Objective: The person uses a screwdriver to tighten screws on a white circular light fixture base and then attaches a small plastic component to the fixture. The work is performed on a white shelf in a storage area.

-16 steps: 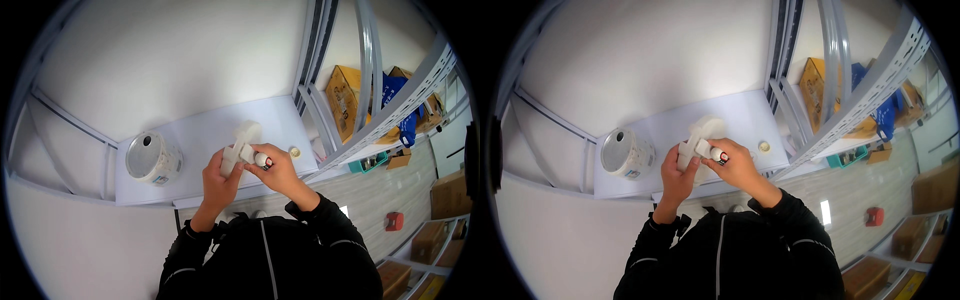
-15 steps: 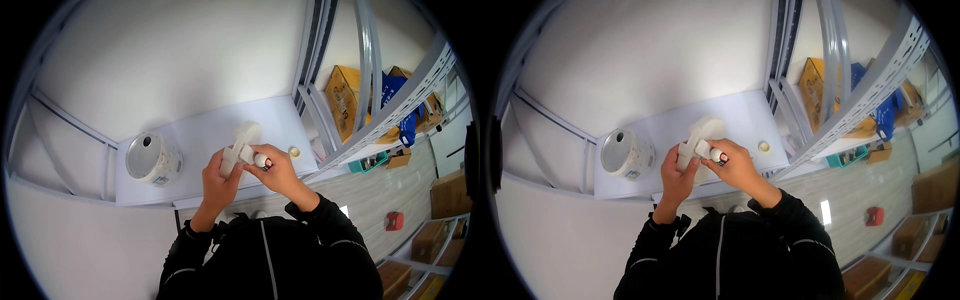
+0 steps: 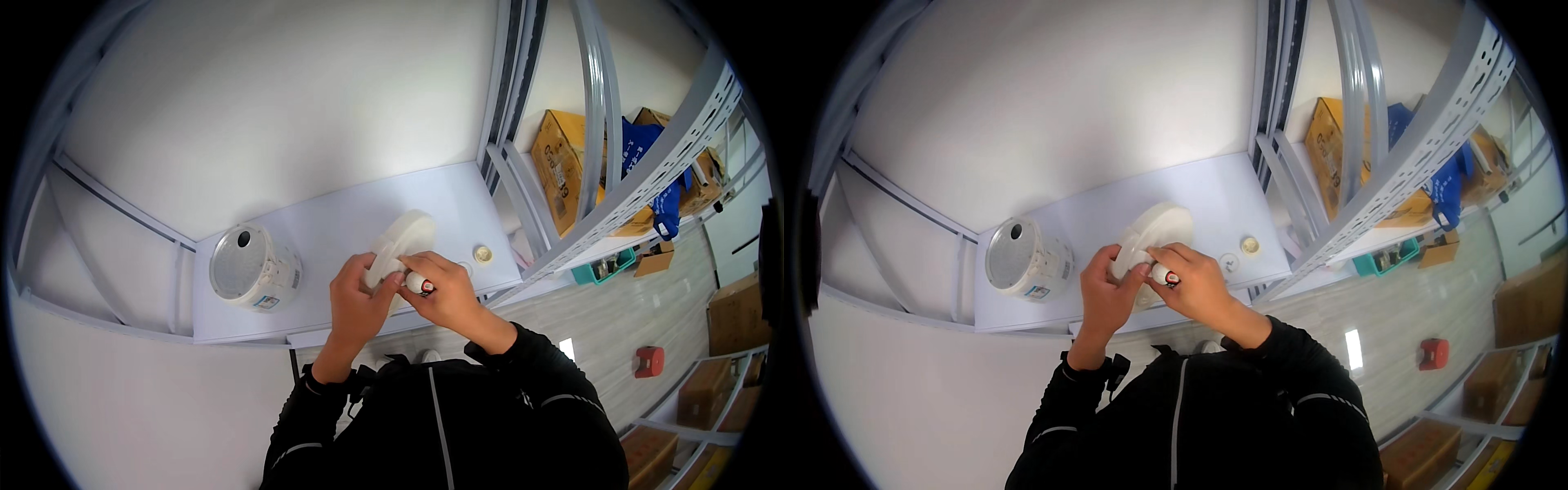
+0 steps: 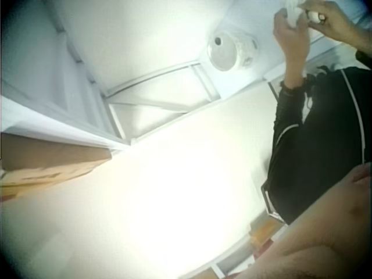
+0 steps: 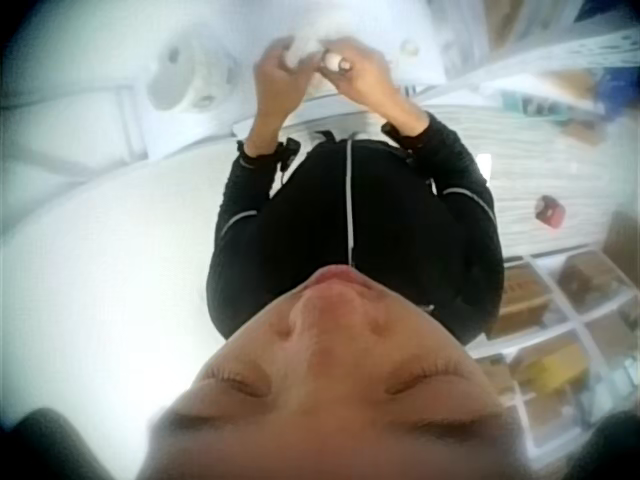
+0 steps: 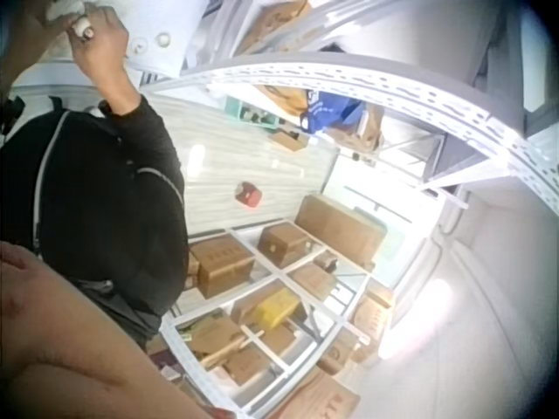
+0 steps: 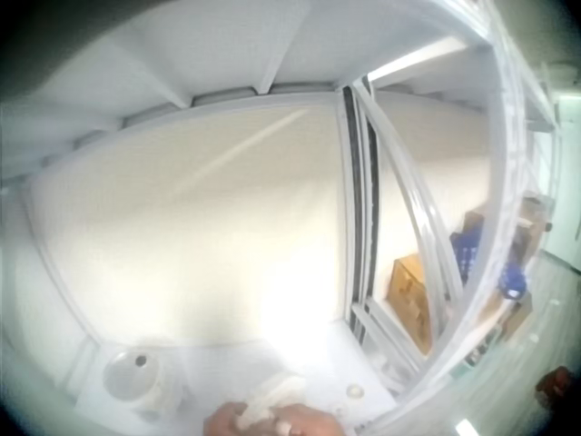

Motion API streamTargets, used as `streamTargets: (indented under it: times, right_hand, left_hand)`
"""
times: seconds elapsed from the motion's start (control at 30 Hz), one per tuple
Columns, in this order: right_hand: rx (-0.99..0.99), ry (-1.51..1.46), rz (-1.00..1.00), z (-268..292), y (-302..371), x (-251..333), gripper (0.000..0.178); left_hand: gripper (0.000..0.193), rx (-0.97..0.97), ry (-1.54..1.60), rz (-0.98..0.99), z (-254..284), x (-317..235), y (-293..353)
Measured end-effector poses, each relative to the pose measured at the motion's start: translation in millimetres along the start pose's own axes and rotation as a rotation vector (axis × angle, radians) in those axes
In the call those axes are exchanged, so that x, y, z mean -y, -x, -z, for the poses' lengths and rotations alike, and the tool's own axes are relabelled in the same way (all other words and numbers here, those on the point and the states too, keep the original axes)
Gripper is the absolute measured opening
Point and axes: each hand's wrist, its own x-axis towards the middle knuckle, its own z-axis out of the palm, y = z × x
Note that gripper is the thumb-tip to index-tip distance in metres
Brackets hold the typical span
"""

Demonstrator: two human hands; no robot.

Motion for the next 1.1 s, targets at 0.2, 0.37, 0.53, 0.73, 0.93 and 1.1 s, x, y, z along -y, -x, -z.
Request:
streamTargets:
  times: [0.2,0.37,0.53,0.73,0.93,1.1]
  right_hand:
    - [0.025,-0.092,-0.038,3,-5,-1,0.049]
    - [0.079,-0.220,-0.269,20,0,-17,0.056]
    - [-0.019,-0.644,-0.686,29,-4,-37,0.076]
    - [0.095,-0.589,-0.691,19,-9,-45,0.086]
    - [0.304,-0.514,-0.878,-13,-10,-65,0.089]
    - [0.252,-0.539,-0.886,-63,27,-114,0.091]
  left_hand:
    - [0.029,-0.082,-0.064,-0.151,-1,10,-1]
    - [0.018,-0.081,-0.364,-0.613,9,17,-6]
    - [0.013,-0.101,-0.545,-0.792,14,27,0]
    - [0.014,-0.053,-0.586,-0.788,12,33,15]
    - [0.016,-0.003,-0.610,-0.710,17,83,35]
    - [0.018,0.033,-0.556,-0.624,6,140,47]
